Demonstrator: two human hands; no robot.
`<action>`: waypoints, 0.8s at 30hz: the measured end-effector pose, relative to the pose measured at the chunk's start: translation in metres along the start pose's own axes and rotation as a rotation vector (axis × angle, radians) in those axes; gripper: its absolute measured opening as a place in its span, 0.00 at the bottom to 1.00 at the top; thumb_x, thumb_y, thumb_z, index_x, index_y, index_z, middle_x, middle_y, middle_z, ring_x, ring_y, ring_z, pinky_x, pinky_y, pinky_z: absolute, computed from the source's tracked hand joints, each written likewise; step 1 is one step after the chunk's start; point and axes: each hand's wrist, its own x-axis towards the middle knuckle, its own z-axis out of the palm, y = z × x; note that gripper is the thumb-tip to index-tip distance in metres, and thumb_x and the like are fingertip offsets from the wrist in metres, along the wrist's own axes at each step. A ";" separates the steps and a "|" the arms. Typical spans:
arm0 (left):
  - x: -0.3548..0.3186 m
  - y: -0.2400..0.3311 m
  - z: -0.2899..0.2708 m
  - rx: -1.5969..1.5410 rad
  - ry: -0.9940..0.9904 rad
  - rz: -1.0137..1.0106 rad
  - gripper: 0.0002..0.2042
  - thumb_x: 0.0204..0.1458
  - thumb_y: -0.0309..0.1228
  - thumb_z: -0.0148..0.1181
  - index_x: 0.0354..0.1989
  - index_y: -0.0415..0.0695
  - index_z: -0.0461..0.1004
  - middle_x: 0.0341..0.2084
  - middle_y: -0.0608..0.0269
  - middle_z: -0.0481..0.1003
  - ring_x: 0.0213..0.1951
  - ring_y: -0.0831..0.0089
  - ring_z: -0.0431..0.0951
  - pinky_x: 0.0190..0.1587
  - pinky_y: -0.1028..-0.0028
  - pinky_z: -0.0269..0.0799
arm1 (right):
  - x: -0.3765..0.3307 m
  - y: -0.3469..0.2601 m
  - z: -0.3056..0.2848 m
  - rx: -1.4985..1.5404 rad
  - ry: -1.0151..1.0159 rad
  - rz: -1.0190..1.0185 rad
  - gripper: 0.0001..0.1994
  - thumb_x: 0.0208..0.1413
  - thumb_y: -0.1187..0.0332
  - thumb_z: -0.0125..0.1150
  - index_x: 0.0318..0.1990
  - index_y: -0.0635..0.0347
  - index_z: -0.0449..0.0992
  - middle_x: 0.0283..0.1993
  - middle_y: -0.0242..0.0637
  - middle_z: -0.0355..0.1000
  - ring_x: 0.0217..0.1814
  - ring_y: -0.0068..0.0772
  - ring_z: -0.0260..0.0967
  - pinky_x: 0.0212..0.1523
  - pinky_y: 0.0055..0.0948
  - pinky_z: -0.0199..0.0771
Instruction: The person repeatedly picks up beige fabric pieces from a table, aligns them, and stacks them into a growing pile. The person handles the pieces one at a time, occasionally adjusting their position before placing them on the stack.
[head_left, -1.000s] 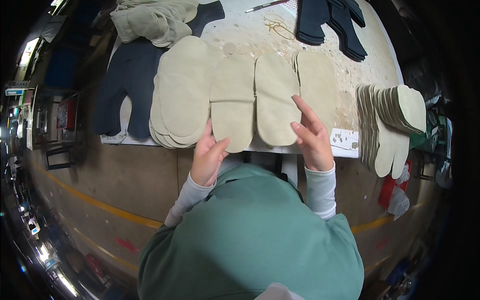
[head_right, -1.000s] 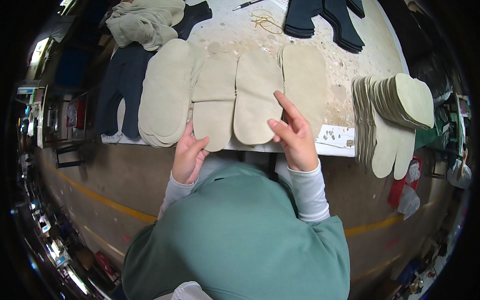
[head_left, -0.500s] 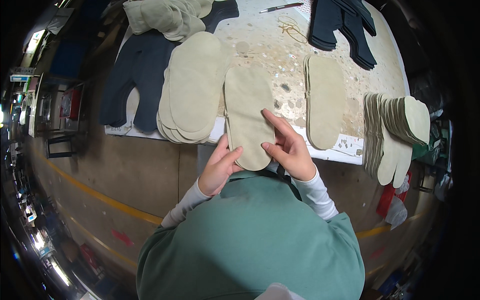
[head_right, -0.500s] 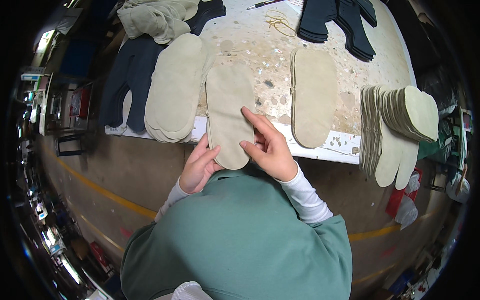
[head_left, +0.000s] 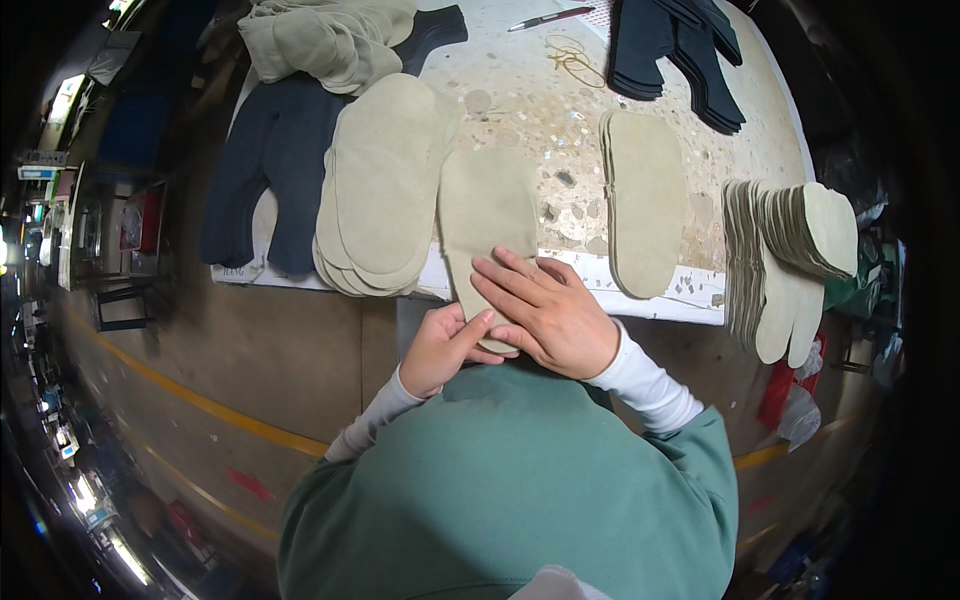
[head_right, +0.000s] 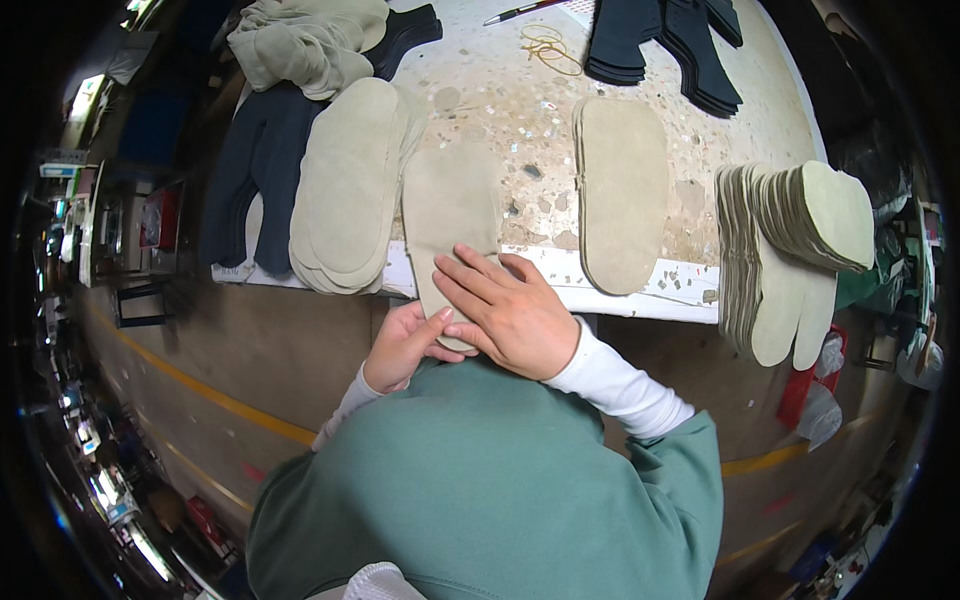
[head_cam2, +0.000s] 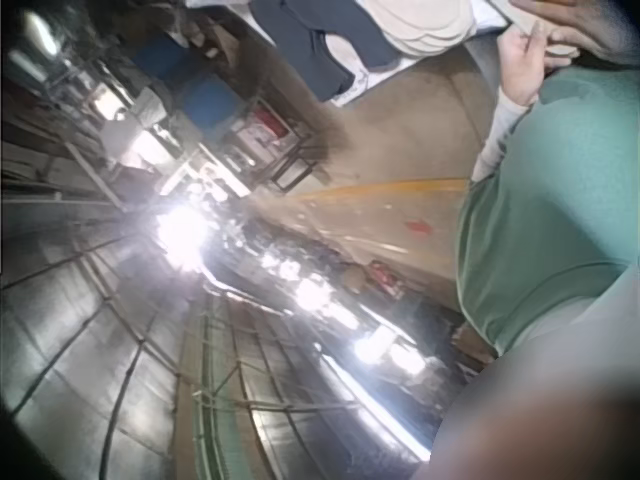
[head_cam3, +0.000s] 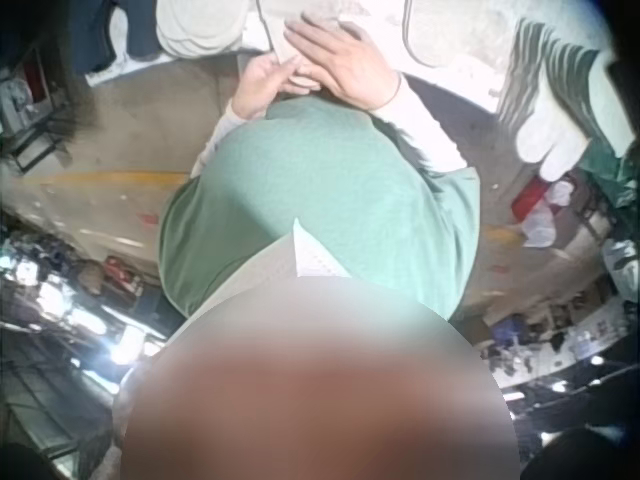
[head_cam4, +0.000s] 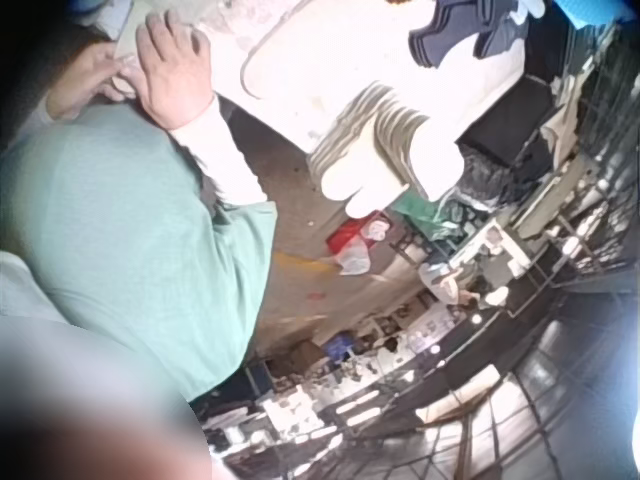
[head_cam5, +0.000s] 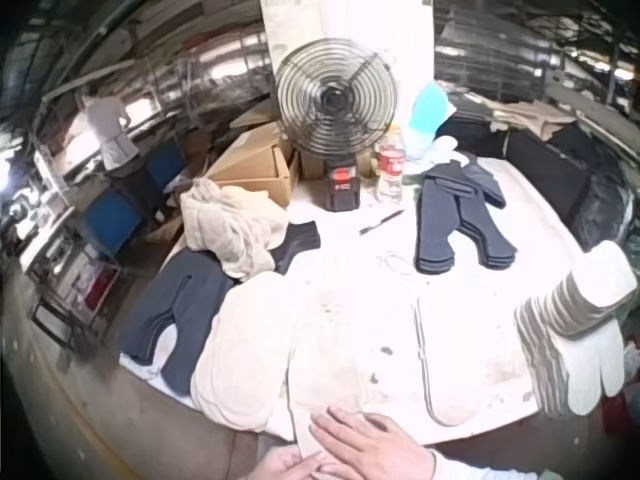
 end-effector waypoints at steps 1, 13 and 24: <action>-0.001 -0.002 -0.001 0.012 -0.006 0.010 0.16 0.65 0.32 0.48 0.56 0.34 0.66 0.46 0.54 0.76 0.42 0.63 0.81 0.43 0.72 0.81 | 0.002 0.001 -0.001 -0.080 0.035 0.000 0.26 0.64 0.52 0.48 0.65 0.54 0.64 0.70 0.34 0.58 0.74 0.38 0.50 0.67 0.54 0.49; -0.003 -0.016 0.003 0.132 -0.010 0.045 0.18 0.66 0.34 0.48 0.56 0.33 0.67 0.44 0.53 0.78 0.42 0.66 0.82 0.43 0.73 0.80 | 0.040 0.043 0.016 -0.367 0.333 0.264 0.28 0.61 0.49 0.49 0.68 0.44 0.60 0.73 0.34 0.53 0.73 0.47 0.49 0.66 0.63 0.48; 0.004 -0.002 -0.004 -0.255 -0.370 -0.154 0.19 0.66 0.40 0.44 0.52 0.35 0.68 0.40 0.47 0.79 0.38 0.67 0.82 0.41 0.73 0.79 | -0.001 0.020 -0.017 0.776 0.394 0.630 0.22 0.59 0.69 0.57 0.61 0.58 0.67 0.35 0.46 0.74 0.36 0.28 0.74 0.35 0.25 0.70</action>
